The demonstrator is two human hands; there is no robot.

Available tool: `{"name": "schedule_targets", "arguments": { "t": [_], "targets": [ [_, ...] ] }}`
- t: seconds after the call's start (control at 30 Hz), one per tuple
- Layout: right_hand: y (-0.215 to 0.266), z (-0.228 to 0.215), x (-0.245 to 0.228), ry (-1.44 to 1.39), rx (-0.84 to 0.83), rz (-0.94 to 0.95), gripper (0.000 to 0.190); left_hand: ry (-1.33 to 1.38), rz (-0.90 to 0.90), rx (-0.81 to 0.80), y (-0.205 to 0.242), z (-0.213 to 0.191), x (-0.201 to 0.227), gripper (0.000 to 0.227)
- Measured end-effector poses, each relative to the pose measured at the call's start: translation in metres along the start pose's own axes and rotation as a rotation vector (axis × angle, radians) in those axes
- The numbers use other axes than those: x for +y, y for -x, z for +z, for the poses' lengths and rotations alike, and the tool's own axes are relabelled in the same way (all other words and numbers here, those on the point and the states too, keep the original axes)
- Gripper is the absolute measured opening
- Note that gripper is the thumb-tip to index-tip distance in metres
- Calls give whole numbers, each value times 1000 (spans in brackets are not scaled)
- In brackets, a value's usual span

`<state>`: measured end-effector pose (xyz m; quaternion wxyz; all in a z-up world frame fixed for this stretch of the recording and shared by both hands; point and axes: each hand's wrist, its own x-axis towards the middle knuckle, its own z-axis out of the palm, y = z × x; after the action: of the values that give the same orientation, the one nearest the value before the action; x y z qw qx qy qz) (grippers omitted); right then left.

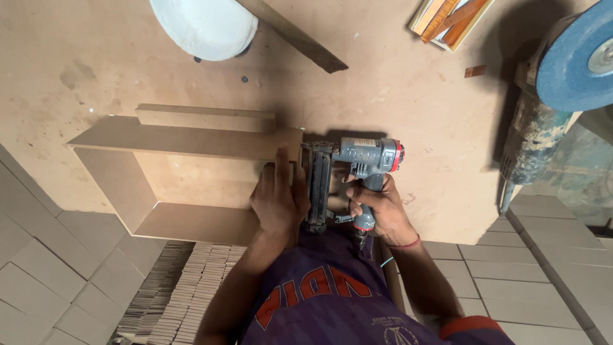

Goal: The person assembles small wooden boxes by applying glue to the edges of cut pieces and fastening them with a pneumatic nail gun. They repeatedly pick up pieces, apply glue, align them, and nail the joints together on a workbench.

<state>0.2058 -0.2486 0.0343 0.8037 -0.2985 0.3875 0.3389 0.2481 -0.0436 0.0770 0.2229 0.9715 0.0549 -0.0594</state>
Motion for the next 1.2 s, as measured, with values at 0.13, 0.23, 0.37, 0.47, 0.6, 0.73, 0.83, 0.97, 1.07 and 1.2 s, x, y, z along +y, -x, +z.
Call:
{"name": "schedule_targets", "arguments": {
  "t": [0.13, 0.23, 0.37, 0.47, 0.6, 0.73, 0.83, 0.97, 1.07, 1.2],
  "targets": [
    [-2, 3, 0, 19, 15, -15, 21, 90, 18, 35, 0, 8, -5, 38],
    [-3, 3, 0, 11, 23, -13, 21, 98, 20, 37, 2, 10, -6, 35],
    [2, 3, 0, 12, 24, -35, 26, 73, 30, 33, 1, 10, -7, 35],
    [11, 3, 0, 61, -33, -69, 27, 86, 31, 43, 0, 9, -8, 36],
    [19, 4, 1, 99, -24, -76, 30, 79, 17, 34, 0, 8, -6, 37],
    [19, 2, 3, 67, -10, -49, 34, 91, 38, 50, -1, 7, -7, 37],
    [18, 0, 4, 78, -28, -72, 33, 90, 42, 55, -1, 9, -7, 37],
    [16, 0, 6, 105, -30, -102, 28, 79, 46, 66, 1, 12, -10, 38],
    [11, -1, -1, 67, -83, -161, 32, 77, 34, 59, 5, 18, -15, 38],
    [9, -8, -38, 195, -7, -114, 31, 85, 63, 105, 8, 25, -20, 43]
  ]
}}
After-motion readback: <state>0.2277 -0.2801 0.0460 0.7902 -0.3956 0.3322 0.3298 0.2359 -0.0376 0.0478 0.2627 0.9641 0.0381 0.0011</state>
